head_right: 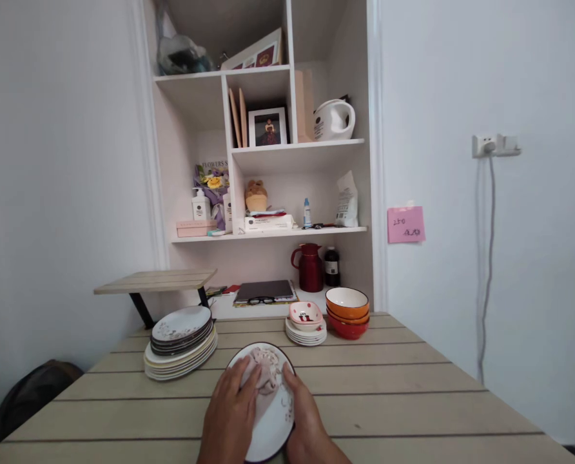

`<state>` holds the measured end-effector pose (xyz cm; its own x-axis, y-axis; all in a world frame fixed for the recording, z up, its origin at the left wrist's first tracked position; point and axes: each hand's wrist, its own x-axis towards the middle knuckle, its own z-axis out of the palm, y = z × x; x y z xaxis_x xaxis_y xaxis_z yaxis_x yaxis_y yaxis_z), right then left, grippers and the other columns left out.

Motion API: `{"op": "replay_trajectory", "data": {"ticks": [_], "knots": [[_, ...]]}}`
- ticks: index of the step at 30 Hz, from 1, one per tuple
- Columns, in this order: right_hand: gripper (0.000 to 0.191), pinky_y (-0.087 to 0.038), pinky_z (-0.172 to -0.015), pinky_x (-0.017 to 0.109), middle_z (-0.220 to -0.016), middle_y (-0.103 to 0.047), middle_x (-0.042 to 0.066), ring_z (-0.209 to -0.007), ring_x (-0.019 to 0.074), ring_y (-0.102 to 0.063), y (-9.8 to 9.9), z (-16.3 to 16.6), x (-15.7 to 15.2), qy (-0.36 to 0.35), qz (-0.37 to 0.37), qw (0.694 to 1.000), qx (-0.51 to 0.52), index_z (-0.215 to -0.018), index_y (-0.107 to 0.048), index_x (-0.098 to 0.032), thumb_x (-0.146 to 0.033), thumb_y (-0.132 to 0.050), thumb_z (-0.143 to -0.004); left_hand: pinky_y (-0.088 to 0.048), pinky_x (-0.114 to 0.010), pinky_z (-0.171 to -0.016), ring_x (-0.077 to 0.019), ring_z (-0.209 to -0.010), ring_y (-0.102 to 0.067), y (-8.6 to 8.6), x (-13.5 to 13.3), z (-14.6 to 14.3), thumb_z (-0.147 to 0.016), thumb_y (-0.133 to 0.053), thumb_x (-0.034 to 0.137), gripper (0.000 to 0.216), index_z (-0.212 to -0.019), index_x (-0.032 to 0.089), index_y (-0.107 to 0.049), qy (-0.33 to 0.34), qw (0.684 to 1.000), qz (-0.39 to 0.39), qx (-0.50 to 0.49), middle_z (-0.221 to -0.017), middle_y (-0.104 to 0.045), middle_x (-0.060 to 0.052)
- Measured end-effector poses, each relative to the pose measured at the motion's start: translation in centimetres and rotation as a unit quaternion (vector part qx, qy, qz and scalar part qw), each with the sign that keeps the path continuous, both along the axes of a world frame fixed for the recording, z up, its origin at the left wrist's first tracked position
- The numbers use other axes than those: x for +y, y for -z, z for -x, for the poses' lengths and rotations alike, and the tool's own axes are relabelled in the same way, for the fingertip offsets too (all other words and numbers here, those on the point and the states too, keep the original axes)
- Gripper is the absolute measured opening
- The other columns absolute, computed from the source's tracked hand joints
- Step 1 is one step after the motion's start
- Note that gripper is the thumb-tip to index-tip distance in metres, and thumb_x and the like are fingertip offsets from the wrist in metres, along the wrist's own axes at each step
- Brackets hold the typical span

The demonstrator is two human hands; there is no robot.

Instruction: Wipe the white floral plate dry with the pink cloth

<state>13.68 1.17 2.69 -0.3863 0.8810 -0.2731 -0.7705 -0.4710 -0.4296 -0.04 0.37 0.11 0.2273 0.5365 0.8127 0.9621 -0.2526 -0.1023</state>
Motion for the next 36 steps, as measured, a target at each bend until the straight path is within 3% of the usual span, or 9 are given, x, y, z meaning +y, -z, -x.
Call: {"op": "replay_trajectory", "data": {"ticks": [4,10,13,18,25,31,36], "knots": [[0.035,-0.050,-0.089,0.041,-0.085,-0.078,0.014,-0.088,0.0285,-0.071,-0.1,-0.2,0.0,-0.004,-0.011,1.000,0.002,-0.094,-0.071,-0.010,-0.040,-0.067,-0.076,-0.056,-0.040,-0.092,-0.0234,-0.116,-0.059,0.0,-0.4,-0.4,-0.084,-0.047,0.011,0.046,-0.125,0.026,-0.060,0.070,0.996,-0.016,0.048,-0.130,-0.062,-0.007],[0.033,-0.052,-0.083,0.036,-0.084,-0.078,0.012,-0.083,0.0256,-0.072,-0.4,-0.1,-0.6,-0.019,-0.024,0.999,-0.018,-0.094,-0.071,-0.011,-0.038,-0.068,-0.076,-0.053,-0.038,-0.097,-0.0202,-0.119,-0.057,-1.6,-1.6,-1.2,-0.089,-0.047,0.019,0.041,-0.126,0.031,-0.059,0.147,0.987,-0.014,0.063,-0.133,-0.060,-0.004],[0.033,-0.052,-0.083,0.037,-0.080,-0.078,0.012,-0.081,0.0266,-0.072,-0.4,0.2,-0.7,-0.036,-0.018,0.999,-0.029,-0.094,-0.071,-0.011,-0.038,-0.069,-0.075,-0.046,-0.045,-0.104,-0.0198,-0.119,-0.056,-2.2,-1.6,-1.0,-0.088,-0.048,0.016,0.043,-0.125,0.034,-0.059,0.119,0.992,-0.002,0.038,-0.131,-0.061,-0.002],[0.033,-0.051,-0.086,0.038,-0.082,-0.078,0.009,-0.082,0.0265,-0.072,-0.2,0.8,-0.9,0.000,-0.048,0.998,-0.051,-0.100,-0.070,-0.013,-0.035,-0.069,-0.075,-0.038,-0.055,-0.107,-0.0215,-0.118,-0.057,-2.5,-1.4,-0.3,-0.087,-0.048,0.010,0.042,-0.119,0.033,-0.063,0.037,0.999,0.006,-0.016,-0.129,-0.062,-0.004],[0.045,-0.051,-0.084,0.039,-0.087,-0.078,0.012,-0.084,0.0271,-0.072,-0.3,0.6,-0.9,-0.013,-0.038,0.998,-0.042,-0.111,-0.066,-0.012,-0.040,-0.067,-0.076,-0.039,-0.058,-0.105,-0.0250,-0.119,-0.057,-2.0,-1.2,-0.6,-0.086,-0.046,0.007,0.044,-0.120,0.028,-0.063,-0.013,1.000,0.008,-0.025,-0.130,-0.062,-0.006],[0.047,-0.051,-0.085,0.040,-0.090,-0.078,0.014,-0.084,0.0276,-0.072,-0.8,0.0,-0.5,0.031,-0.010,0.998,-0.053,-0.115,-0.064,-0.010,-0.039,-0.065,-0.078,-0.050,-0.044,-0.099,-0.0236,-0.120,-0.056,-0.1,0.0,-0.1,-0.084,-0.046,0.006,0.049,-0.125,0.028,-0.061,0.010,0.999,0.031,-0.005,-0.134,-0.059,-0.006],[0.047,-0.051,-0.088,0.042,-0.091,-0.077,0.015,-0.087,0.0278,-0.072,-1.6,-1.1,0.0,0.024,-0.009,1.000,-0.017,-0.117,-0.063,-0.008,-0.039,-0.061,-0.081,-0.049,-0.047,-0.099,-0.0252,-0.122,-0.054,0.6,0.1,-0.7,-0.083,-0.044,0.004,0.055,-0.129,0.031,-0.058,0.041,0.998,0.049,-0.002,-0.137,-0.056,-0.007]]}}
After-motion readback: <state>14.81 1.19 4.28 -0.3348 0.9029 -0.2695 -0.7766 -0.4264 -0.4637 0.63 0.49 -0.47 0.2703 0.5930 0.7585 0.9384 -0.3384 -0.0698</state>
